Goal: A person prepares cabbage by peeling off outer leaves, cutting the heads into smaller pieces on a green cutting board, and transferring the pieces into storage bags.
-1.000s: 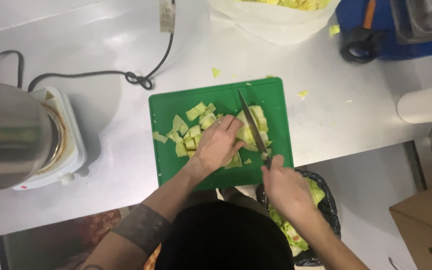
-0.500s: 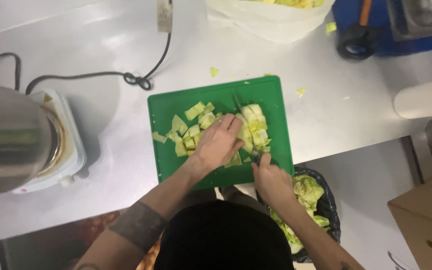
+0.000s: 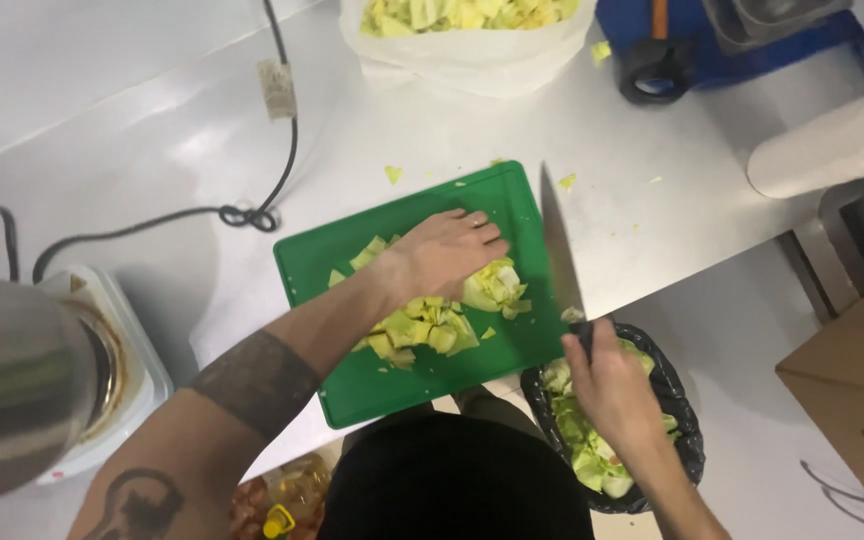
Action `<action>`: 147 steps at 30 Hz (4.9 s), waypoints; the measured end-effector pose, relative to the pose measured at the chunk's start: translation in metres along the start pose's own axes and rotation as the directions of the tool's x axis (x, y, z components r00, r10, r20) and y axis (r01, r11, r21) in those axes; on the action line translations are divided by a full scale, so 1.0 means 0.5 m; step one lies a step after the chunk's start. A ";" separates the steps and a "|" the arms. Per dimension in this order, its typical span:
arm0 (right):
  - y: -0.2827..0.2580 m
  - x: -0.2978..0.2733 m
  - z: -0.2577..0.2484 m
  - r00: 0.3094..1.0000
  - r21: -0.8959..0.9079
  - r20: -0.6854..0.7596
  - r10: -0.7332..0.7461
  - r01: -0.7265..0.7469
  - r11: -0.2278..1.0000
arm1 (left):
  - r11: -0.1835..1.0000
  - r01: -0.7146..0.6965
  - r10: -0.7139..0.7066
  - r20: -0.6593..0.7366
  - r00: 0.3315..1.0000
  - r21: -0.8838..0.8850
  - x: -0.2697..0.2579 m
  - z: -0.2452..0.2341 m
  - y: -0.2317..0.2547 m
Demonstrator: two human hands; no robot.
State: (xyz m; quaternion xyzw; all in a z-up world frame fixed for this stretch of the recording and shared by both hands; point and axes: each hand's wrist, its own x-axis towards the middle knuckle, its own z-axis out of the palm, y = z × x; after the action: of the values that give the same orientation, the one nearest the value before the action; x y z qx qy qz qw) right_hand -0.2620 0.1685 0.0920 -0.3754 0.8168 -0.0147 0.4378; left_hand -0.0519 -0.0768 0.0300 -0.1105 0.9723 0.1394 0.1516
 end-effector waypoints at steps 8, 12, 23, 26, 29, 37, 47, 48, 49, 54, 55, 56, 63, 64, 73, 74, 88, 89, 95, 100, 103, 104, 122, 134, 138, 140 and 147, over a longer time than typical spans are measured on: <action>-0.013 0.037 0.128 0.989 -0.107 -0.002 -0.149 0.147 0.983 | 0.954 0.249 -0.256 0.020 0.966 0.167 -0.056 0.016 0.061; -0.081 0.002 0.099 0.991 -0.253 0.136 0.013 0.022 0.967 | 0.943 0.316 -0.320 0.018 0.947 0.100 -0.070 0.017 0.070; -0.069 0.105 0.238 0.998 -0.456 -0.010 -0.063 0.052 0.888 | 0.943 0.331 -0.325 -0.251 0.912 -0.017 -0.069 0.119 0.056; -0.125 0.047 0.158 0.998 -0.405 0.035 -0.048 0.058 0.912 | 0.950 0.300 -0.309 -0.391 0.867 -0.084 -0.087 0.129 0.048; -0.146 -0.005 0.095 0.999 -0.342 0.038 -0.035 0.046 0.938 | 0.929 0.304 -0.357 -0.305 0.883 -0.209 -0.128 0.075 0.044; -0.101 -0.009 0.137 0.986 -0.439 0.162 -0.023 0.093 0.893 | 0.889 0.316 -0.398 -0.219 0.891 -0.331 -0.140 0.096 0.037; -0.163 0.065 0.232 0.989 -0.382 0.145 -0.037 0.090 0.920 | 0.897 0.287 -0.381 -0.256 0.889 -0.337 -0.140 0.102 0.034; -0.172 0.075 0.226 0.993 -0.394 0.095 -0.069 0.101 0.914 | 0.898 0.279 -0.376 -0.262 0.889 -0.340 -0.139 0.099 0.032; -0.167 0.066 0.219 0.994 -0.390 0.089 -0.071 0.100 0.915 | 0.901 0.277 -0.372 -0.265 0.890 -0.335 -0.144 0.099 0.033; -0.147 0.004 0.162 0.994 -0.394 0.008 -0.107 0.101 0.914 | 0.806 0.304 -0.471 -0.240 0.849 -0.508 -0.170 0.087 0.031; -0.151 -0.009 0.157 0.994 -0.394 0.015 -0.106 0.104 0.913 | 0.802 0.309 -0.475 -0.233 0.848 -0.511 -0.173 0.102 0.033; -0.156 -0.020 0.148 0.995 -0.326 0.029 -0.093 0.098 0.940 | 0.812 0.321 -0.490 -0.272 0.828 -0.487 -0.174 0.114 0.032; -0.214 -0.027 0.166 0.979 -0.432 0.170 0.116 -0.031 0.901 | 0.863 0.253 -0.436 -0.391 0.811 -0.437 -0.176 0.150 0.045; -0.214 -0.040 0.154 0.978 -0.436 0.172 0.115 -0.029 0.899 | 0.861 0.256 -0.440 -0.389 0.809 -0.440 -0.175 0.154 0.046; -0.188 -0.037 0.197 0.971 -0.464 0.208 0.118 -0.008 0.886 | 0.861 0.248 -0.451 -0.444 0.774 -0.443 -0.168 0.178 0.044; -0.176 0.007 0.233 0.977 -0.452 0.194 0.084 0.013 0.892 | 0.868 0.240 -0.440 -0.450 0.777 -0.435 -0.168 0.177 0.044; -0.037 0.087 0.061 0.875 -0.487 -0.337 -0.347 0.153 0.860 | 0.617 0.443 -0.787 -0.486 0.380 -0.651 -0.369 0.178 0.110; -0.020 0.116 0.028 0.844 -0.461 -0.390 -0.368 0.167 0.872 | 0.444 0.450 -0.895 -0.359 0.264 -0.775 -0.399 0.184 0.130; 0.121 0.300 -0.011 0.689 -0.505 -0.534 -0.490 0.205 0.838 | -0.202 0.511 -0.979 0.178 -0.095 -0.836 -0.497 0.243 0.227; 0.126 0.279 0.042 0.437 -0.572 -0.612 -0.659 0.331 0.751 | -0.364 0.496 -0.925 0.370 -0.091 -0.788 -0.477 0.217 0.309; 0.082 0.234 0.099 0.521 -0.491 -0.513 -0.682 0.473 0.731 | -0.509 0.303 -0.855 0.515 -0.066 -0.806 -0.440 0.150 0.328; 0.056 0.206 0.108 0.737 -0.254 -0.439 -0.514 0.448 0.857 | -0.507 0.294 -0.857 0.510 -0.074 -0.810 -0.430 0.151 0.330; -0.070 0.170 -0.041 0.993 0.603 0.060 0.099 -0.115 0.789 | -0.581 0.211 -0.813 0.547 -0.198 -0.786 -0.384 0.175 0.332; 0.041 0.018 -0.227 0.981 0.972 -0.089 0.170 0.048 0.232 | -0.178 0.446 -0.968 0.238 0.081 -0.877 -0.404 -0.213 0.137; 0.262 0.066 -0.294 0.878 0.852 -0.417 0.235 0.287 0.438 | 0.314 0.537 -0.898 -0.060 0.436 -0.783 -0.314 -0.364 -0.011; 0.247 0.064 -0.302 0.859 0.842 -0.448 0.249 0.312 0.440 | 0.486 0.490 -0.844 -0.242 0.479 -0.723 -0.248 -0.442 -0.079; 0.165 0.070 -0.349 0.747 0.755 -0.609 0.266 0.443 0.483 | 0.682 0.712 -0.711 -0.377 0.593 -0.166 0.082 -0.468 -0.437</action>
State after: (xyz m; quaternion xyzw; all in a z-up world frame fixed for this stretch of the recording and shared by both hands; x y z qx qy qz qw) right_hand -0.4498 0.1527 0.1460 -0.1146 0.7672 -0.5809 0.2465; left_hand -0.0954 -0.3598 0.1787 -0.5156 0.8558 0.0395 -0.0138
